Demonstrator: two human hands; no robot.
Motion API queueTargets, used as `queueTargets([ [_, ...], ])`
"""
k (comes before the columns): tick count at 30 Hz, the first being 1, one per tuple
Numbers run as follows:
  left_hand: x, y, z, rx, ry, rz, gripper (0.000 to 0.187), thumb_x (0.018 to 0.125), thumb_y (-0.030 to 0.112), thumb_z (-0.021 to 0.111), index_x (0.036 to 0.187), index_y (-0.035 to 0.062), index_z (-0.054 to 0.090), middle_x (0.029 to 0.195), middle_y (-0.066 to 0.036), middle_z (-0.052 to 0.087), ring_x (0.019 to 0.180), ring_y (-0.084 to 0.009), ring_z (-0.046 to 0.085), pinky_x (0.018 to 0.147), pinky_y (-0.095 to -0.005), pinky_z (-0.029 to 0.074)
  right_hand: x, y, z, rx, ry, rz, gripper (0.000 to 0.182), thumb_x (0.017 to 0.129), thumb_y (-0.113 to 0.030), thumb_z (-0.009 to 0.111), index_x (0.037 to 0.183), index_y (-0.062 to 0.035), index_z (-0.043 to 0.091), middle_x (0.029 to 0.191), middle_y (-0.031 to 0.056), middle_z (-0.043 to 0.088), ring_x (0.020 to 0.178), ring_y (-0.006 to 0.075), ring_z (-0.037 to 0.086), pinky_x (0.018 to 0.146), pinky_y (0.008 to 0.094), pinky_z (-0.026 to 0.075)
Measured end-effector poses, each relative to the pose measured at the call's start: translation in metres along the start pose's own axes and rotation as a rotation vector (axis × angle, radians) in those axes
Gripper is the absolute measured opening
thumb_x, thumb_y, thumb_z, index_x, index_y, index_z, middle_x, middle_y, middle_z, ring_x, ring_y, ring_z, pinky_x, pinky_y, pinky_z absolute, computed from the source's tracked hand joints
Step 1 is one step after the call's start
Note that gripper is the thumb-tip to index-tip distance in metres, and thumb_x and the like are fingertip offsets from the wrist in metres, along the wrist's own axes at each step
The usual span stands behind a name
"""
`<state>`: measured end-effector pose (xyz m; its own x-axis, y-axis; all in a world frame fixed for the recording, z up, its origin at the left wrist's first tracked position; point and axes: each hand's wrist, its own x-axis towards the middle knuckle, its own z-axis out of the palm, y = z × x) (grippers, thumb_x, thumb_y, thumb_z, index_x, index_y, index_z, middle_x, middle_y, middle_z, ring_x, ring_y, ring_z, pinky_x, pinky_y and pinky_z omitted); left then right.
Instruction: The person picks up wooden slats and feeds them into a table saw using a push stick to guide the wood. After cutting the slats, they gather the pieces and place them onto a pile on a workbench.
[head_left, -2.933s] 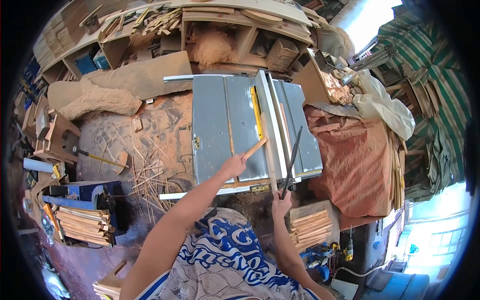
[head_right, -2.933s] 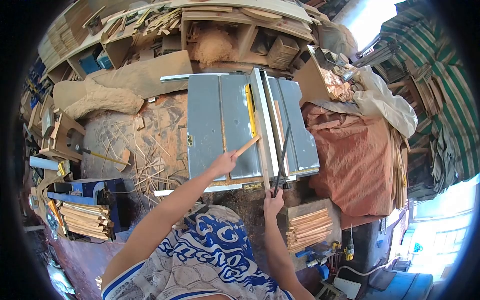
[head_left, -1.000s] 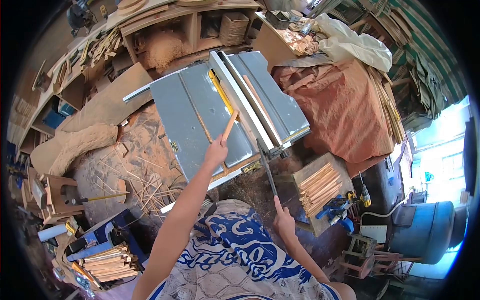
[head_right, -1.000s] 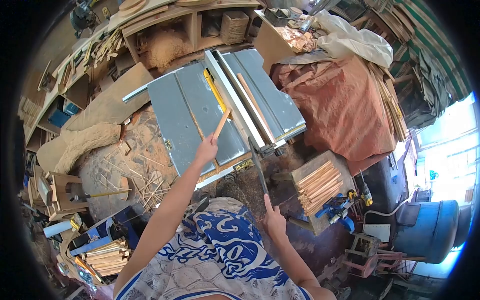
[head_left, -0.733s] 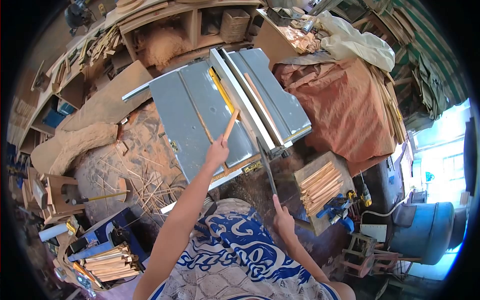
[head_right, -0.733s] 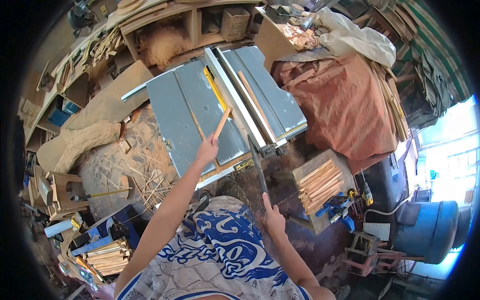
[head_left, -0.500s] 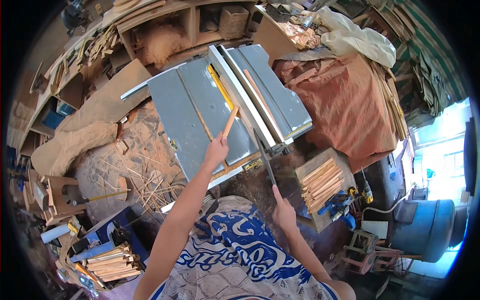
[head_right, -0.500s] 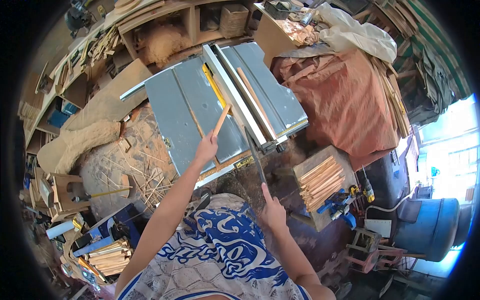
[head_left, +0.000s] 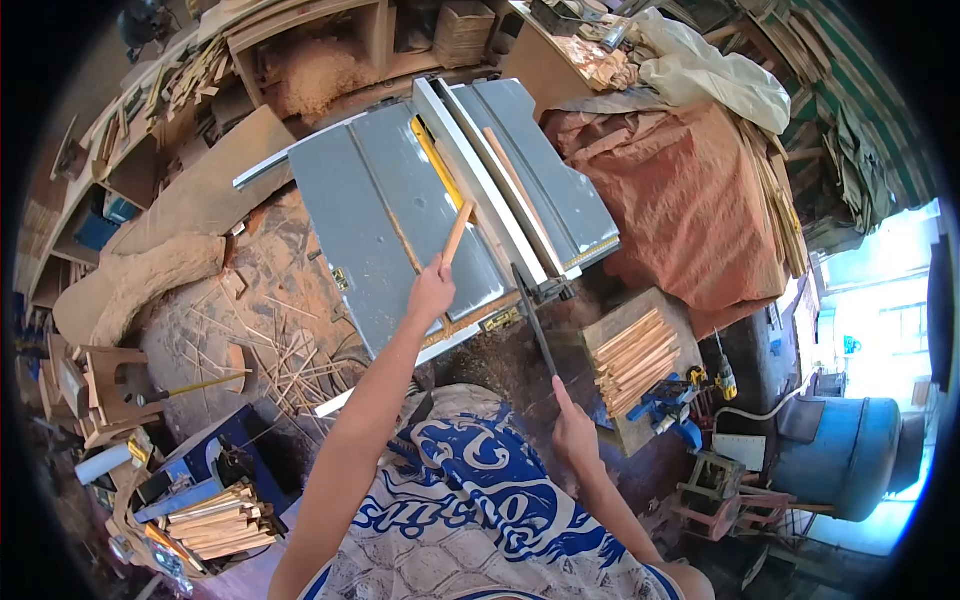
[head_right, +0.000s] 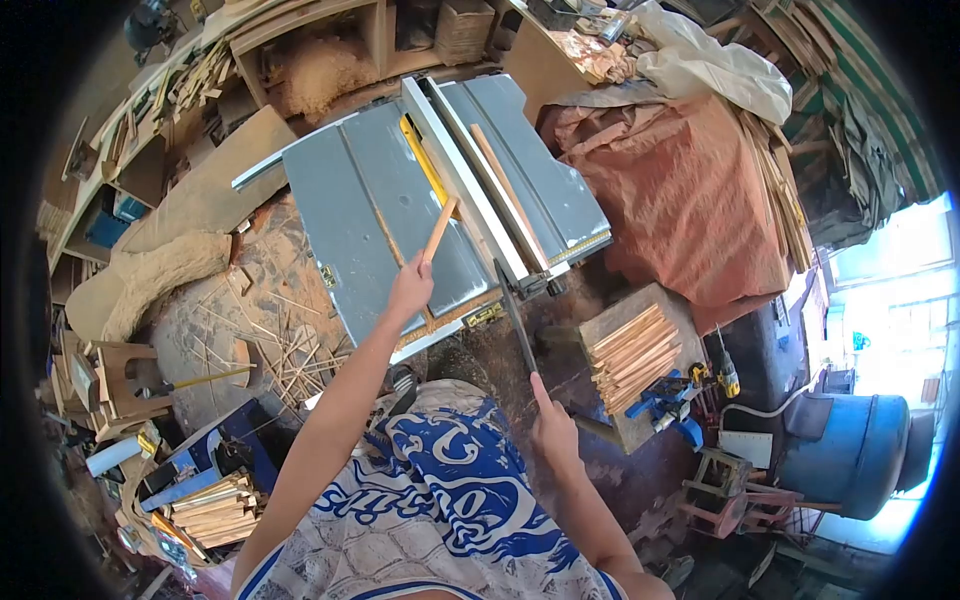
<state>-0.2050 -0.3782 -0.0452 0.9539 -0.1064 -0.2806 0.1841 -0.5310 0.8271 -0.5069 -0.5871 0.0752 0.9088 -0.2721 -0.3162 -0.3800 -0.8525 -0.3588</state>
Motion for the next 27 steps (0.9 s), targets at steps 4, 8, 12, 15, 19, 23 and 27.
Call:
queueTargets([
  [4,-0.002,0.003,-0.003,0.007,0.01,0.015,0.048,0.107,0.03,0.046,0.148,0.0079,0.054,0.107,-0.03,0.072,0.104,-0.0493,0.068,0.093,-0.0556,0.054,0.002,0.007,0.009,0.031,0.015,-0.03,0.083,0.089,0.005,0.052,0.164,-0.0267,0.035,0.092,0.0272,0.065,0.089,0.0481,0.066,0.08,0.0536,0.052],
  [8,0.003,0.002,0.001,0.009,0.011,0.01,0.048,0.107,0.03,0.046,0.149,0.0088,0.053,0.108,-0.028,0.072,0.104,-0.049,0.068,0.092,-0.056,0.053,0.007,0.008,0.009,0.029,0.014,-0.026,0.084,0.089,0.005,0.052,0.164,-0.0275,0.034,0.091,0.0276,0.066,0.087,0.0486,0.066,0.08,0.0541,0.052],
  [12,0.009,0.002,-0.007,0.042,0.013,-0.001,0.047,0.107,0.03,0.046,0.149,0.0104,0.052,0.111,-0.027,0.072,0.106,-0.0484,0.068,0.093,-0.0561,0.053,0.015,0.0,0.007,0.037,0.008,-0.045,0.085,0.089,0.004,0.052,0.165,-0.0283,0.033,0.094,0.0289,0.067,0.089,0.049,0.066,0.08,0.0543,0.052],
  [15,0.013,0.01,-0.018,0.055,-0.011,-0.016,0.049,0.106,0.03,0.046,0.15,0.0094,0.052,0.112,-0.027,0.072,0.107,-0.0477,0.068,0.094,-0.0557,0.054,0.022,-0.007,0.007,0.042,0.004,-0.056,0.085,0.089,0.004,0.053,0.165,-0.0289,0.032,0.098,0.0305,0.067,0.091,0.0496,0.067,0.08,0.0549,0.052],
  [19,0.026,0.007,-0.021,0.065,-0.001,-0.022,0.05,0.106,0.03,0.047,0.15,0.0068,0.053,0.112,-0.027,0.072,0.107,-0.0469,0.069,0.093,-0.0555,0.054,0.034,-0.017,0.006,0.046,-0.021,-0.026,0.086,0.089,0.004,0.053,0.165,-0.0296,0.03,0.097,0.0325,0.068,0.09,0.052,0.066,0.079,0.0568,0.051],
  [23,0.04,0.005,-0.026,0.037,-0.003,-0.034,0.05,0.106,0.03,0.048,0.149,0.0065,0.053,0.112,-0.028,0.072,0.107,-0.0471,0.069,0.094,-0.0551,0.054,0.046,-0.028,0.006,0.052,-0.025,-0.011,0.087,0.088,0.005,0.052,0.165,-0.03,0.03,0.093,0.0328,0.067,0.088,0.0533,0.065,0.078,0.0581,0.05],
  [27,0.056,0.003,-0.028,0.028,0.01,-0.021,0.049,0.106,0.029,0.048,0.149,0.0067,0.053,0.111,-0.029,0.072,0.107,-0.0478,0.068,0.094,-0.0547,0.054,0.06,-0.036,0.008,0.069,-0.002,-0.037,0.089,0.087,0.006,0.052,0.165,-0.031,0.031,0.093,0.0324,0.067,0.088,0.0532,0.065,0.078,0.0584,0.05],
])
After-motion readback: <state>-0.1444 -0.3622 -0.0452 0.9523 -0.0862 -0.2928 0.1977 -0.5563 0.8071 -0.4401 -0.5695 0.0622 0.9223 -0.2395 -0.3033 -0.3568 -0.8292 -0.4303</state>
